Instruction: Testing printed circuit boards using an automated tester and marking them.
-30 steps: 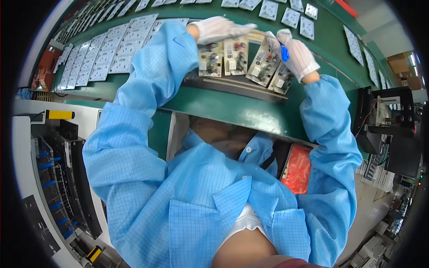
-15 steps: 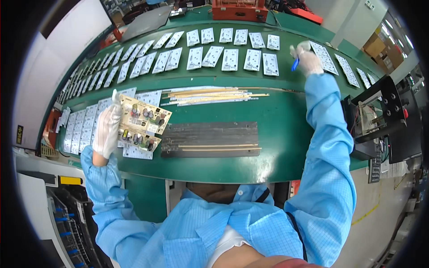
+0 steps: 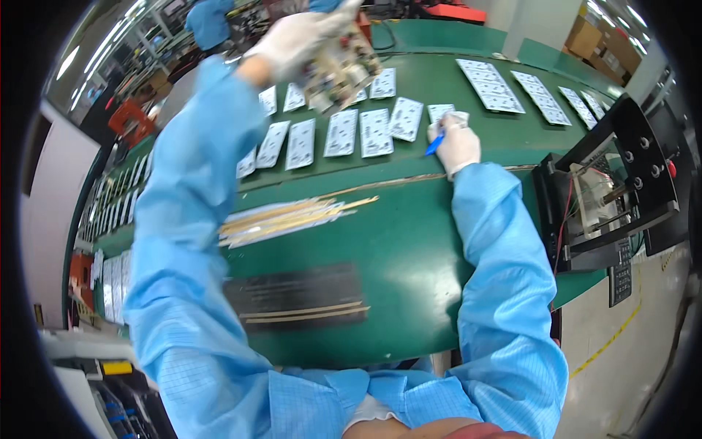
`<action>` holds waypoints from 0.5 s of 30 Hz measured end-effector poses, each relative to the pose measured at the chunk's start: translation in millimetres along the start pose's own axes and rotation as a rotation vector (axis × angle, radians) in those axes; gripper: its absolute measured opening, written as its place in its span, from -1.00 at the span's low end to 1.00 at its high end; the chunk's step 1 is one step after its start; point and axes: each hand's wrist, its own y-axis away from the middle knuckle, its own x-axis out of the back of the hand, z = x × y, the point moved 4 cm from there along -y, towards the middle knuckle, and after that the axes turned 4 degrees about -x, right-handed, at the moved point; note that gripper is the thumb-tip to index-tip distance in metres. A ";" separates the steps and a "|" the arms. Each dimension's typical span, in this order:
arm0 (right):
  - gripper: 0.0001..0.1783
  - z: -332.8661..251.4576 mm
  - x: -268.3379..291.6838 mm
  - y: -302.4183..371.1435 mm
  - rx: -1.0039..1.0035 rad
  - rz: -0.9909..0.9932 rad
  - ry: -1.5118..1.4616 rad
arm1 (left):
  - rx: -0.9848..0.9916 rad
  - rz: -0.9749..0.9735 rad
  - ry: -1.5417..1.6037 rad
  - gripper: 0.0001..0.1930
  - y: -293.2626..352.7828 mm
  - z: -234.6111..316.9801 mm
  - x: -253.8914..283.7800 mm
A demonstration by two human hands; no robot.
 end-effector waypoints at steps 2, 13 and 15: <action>-0.74 -4.5 1.4 0.9 0.037 0.069 0.027 | -0.010 -0.038 -0.237 -0.54 -77.7 21.3 -51.0; -0.75 2.8 12.1 6.2 -0.072 -0.007 0.065 | 0.015 -0.540 -0.222 -0.41 -134.0 71.0 -270.9; -0.76 -1.9 12.3 6.8 -0.032 0.014 -0.002 | 0.009 -0.527 -0.226 -0.45 -128.9 54.5 -269.1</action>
